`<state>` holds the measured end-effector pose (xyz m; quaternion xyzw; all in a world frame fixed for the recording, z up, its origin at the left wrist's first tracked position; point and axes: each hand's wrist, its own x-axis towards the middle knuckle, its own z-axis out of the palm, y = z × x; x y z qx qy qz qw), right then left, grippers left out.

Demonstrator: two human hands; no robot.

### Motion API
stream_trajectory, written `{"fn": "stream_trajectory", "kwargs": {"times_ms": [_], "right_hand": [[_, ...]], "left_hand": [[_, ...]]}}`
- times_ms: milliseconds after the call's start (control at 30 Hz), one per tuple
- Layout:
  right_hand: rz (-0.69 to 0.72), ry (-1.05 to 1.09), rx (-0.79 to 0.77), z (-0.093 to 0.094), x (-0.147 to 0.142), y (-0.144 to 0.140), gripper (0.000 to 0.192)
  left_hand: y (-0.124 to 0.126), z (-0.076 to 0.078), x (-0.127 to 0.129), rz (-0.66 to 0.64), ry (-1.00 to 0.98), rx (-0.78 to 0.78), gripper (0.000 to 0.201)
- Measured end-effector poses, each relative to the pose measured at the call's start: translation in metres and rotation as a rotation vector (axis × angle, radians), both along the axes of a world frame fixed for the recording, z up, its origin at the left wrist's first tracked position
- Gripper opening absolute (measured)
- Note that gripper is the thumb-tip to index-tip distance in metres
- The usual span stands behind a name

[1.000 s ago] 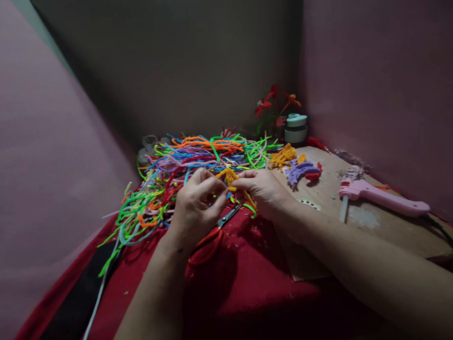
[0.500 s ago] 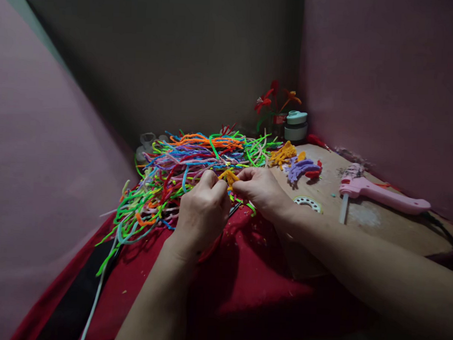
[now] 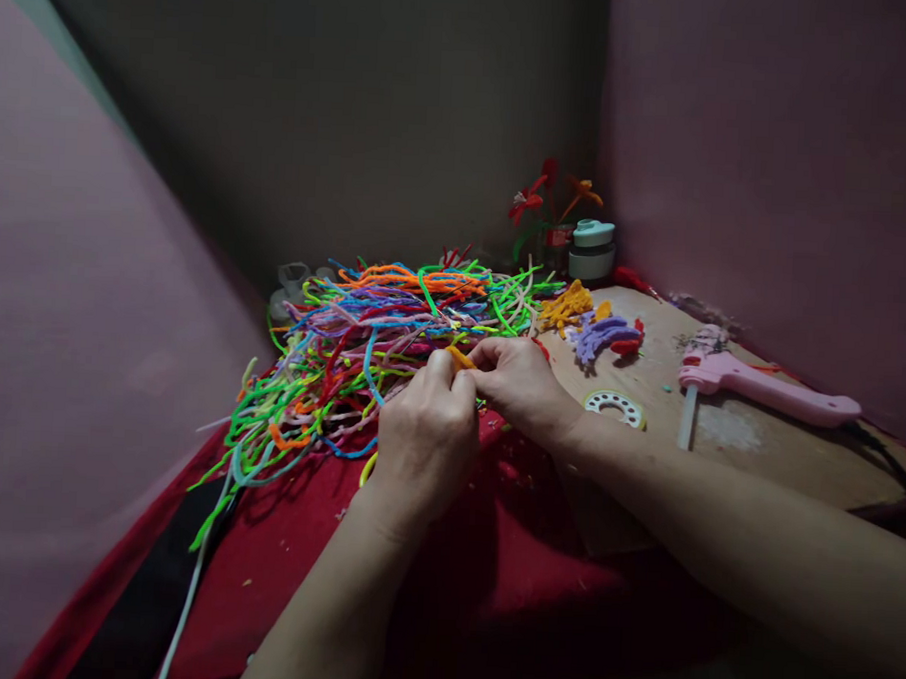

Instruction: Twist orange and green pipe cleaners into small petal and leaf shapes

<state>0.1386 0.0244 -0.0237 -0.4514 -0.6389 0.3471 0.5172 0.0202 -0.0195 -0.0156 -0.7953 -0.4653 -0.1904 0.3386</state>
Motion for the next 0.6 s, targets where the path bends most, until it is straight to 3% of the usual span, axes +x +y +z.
{"fn": "stream_trajectory", "kwargs": {"times_ms": [167,367,500,600], "right_hand": [[0.103,0.127,-0.047,0.001,-0.001,-0.002,0.006],[0.269,0.378,-0.255,0.002,-0.001,-0.001,0.008],[0.314,0.51,-0.352,0.002,0.0,0.002,0.011],[0.306,0.576,-0.367,0.002,0.0,0.004,0.014]], "left_hand": [[0.001,0.001,-0.002,0.005,-0.053,-0.011,0.015],[0.006,0.003,-0.007,-0.011,-0.085,-0.087,0.016],[0.011,0.008,-0.011,-0.23,-0.343,-0.185,0.009],[0.014,0.012,-0.013,-0.382,-0.679,-0.307,0.021]]}}
